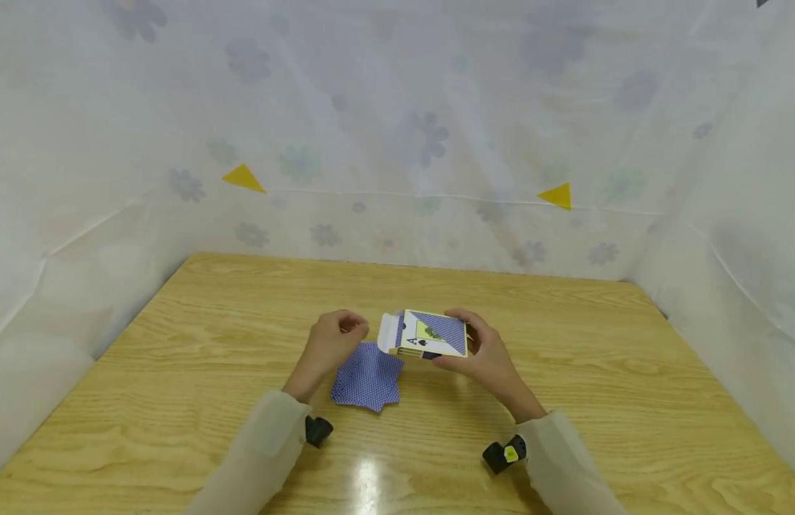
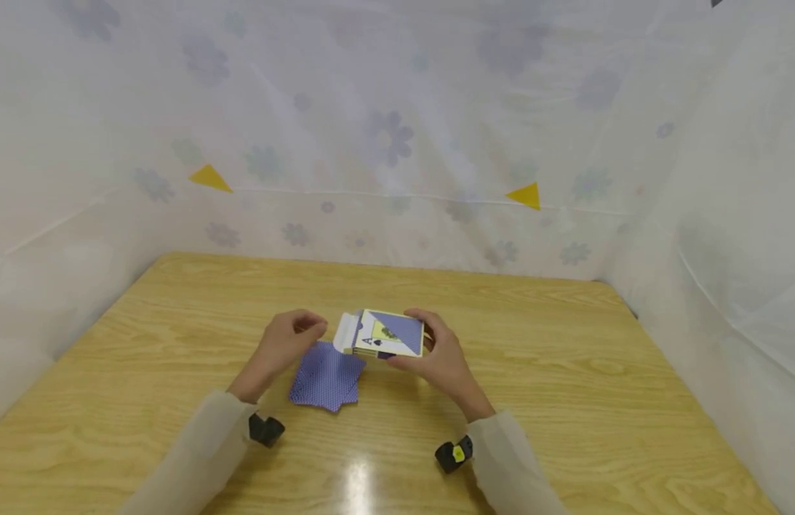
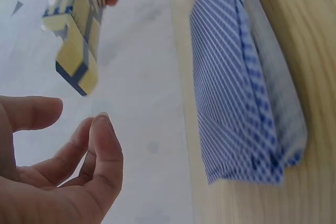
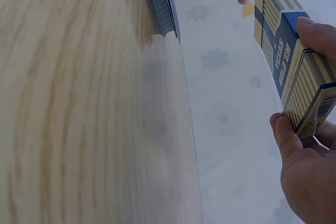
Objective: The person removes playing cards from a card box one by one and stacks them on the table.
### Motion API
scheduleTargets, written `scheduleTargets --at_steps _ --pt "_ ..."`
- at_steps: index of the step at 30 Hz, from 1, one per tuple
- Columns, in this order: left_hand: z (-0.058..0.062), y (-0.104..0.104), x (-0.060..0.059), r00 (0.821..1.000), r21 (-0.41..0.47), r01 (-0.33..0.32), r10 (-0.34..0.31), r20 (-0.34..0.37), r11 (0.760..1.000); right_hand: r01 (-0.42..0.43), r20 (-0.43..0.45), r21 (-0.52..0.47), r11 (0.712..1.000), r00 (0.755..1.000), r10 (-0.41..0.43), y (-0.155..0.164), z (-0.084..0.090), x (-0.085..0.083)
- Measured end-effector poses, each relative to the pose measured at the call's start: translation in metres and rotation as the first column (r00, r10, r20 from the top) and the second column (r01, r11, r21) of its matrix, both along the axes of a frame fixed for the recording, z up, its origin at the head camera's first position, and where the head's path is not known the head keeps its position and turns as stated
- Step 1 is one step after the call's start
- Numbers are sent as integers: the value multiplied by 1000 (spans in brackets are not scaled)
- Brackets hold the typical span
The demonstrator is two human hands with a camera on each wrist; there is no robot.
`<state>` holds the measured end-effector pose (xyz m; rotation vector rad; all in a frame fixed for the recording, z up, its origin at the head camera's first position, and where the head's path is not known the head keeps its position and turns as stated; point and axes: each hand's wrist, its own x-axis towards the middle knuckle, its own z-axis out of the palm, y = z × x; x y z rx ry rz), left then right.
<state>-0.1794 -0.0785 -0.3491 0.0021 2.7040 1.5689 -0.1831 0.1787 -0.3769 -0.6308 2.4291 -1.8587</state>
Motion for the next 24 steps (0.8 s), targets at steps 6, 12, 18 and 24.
scheduleTargets --at_steps 6,12,18,24 --pt "2 10 4 998 134 40 -47 49 990 -24 11 4 1000 1000 24 -7 -3 3" --pt "-2 17 6 986 235 85 -115 120 968 -49 -10 7 999 999 49 -12 -1 7" --pt "-8 20 4 968 334 106 -174 180 936 -56 -21 15 998 998 56 -14 1 9" --pt "-5 18 3 964 331 70 -149 219 941 -40 -15 17 999 999 40 -12 -1 7"
